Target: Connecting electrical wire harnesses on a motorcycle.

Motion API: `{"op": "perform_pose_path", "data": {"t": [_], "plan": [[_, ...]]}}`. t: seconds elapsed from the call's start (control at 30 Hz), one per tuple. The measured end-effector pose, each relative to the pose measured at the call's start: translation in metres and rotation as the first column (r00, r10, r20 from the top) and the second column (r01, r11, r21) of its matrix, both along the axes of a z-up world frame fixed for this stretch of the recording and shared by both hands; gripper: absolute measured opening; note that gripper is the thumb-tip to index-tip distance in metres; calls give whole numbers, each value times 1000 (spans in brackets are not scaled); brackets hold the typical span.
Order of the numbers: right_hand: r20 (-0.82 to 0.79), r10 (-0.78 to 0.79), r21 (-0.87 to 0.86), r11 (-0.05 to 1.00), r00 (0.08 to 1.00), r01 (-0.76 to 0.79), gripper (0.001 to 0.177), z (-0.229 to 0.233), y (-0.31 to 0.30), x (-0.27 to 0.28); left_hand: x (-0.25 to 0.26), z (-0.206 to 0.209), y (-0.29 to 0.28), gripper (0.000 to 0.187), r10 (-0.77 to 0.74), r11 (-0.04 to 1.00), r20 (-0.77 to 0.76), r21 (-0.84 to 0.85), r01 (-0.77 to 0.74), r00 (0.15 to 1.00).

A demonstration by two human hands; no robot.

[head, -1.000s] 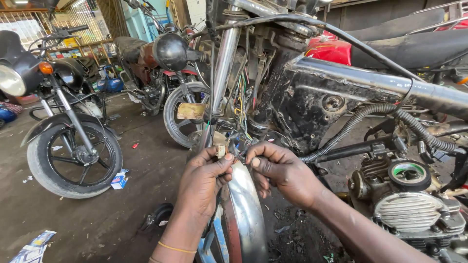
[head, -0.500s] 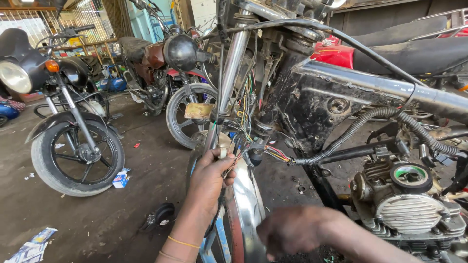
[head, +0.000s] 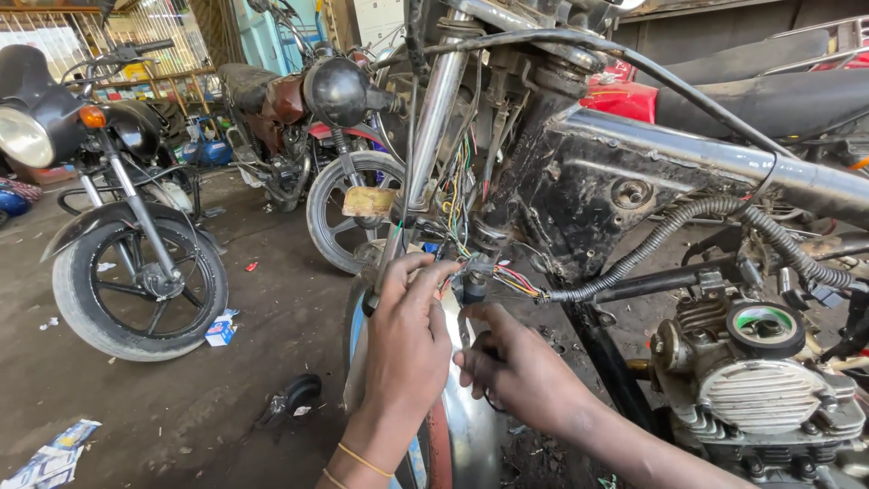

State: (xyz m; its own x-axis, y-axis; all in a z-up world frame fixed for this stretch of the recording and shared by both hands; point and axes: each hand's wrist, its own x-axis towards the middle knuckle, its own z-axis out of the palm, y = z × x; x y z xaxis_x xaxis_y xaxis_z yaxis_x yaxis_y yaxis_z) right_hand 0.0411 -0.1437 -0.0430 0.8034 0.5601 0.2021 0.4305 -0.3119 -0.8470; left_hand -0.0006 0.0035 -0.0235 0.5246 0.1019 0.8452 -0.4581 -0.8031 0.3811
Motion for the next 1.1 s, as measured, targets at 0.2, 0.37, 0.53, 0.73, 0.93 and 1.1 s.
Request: {"op": "perform_pose_path", "data": {"t": [0.2, 0.37, 0.53, 0.73, 0.93, 1.1], "plan": [[-344, 187, 654, 751, 920, 92, 45, -11, 31, 38, 9, -5, -7, 27, -10, 1000, -17, -28, 9, 1000], [-304, 281, 810, 579, 910, 91, 8, -33, 47, 65, 14, -1, 2, 23, 83, 996, -116, 19, -82, 990], [-274, -323, 328, 854, 906, 404, 29, -4, 43, 52, 18, 0, 3, 17, 294, 946, -168, 193, -261, 941], [-184, -299, 138, 935, 936, 325, 30, -5, 57, 76, 25, 2, 0, 9, 182, 976, -276, -66, -208, 944], [-183, 112, 578, 816, 977, 15, 45, -32, 57, 79, 1, 37, -23, 25, -84, 835, -570, -488, -254, 818], [-218, -12, 436, 894, 976, 108, 57, -41, 57, 76, 26, 7, -4, 19, -286, 673, -415, -728, -127, 863]]}}
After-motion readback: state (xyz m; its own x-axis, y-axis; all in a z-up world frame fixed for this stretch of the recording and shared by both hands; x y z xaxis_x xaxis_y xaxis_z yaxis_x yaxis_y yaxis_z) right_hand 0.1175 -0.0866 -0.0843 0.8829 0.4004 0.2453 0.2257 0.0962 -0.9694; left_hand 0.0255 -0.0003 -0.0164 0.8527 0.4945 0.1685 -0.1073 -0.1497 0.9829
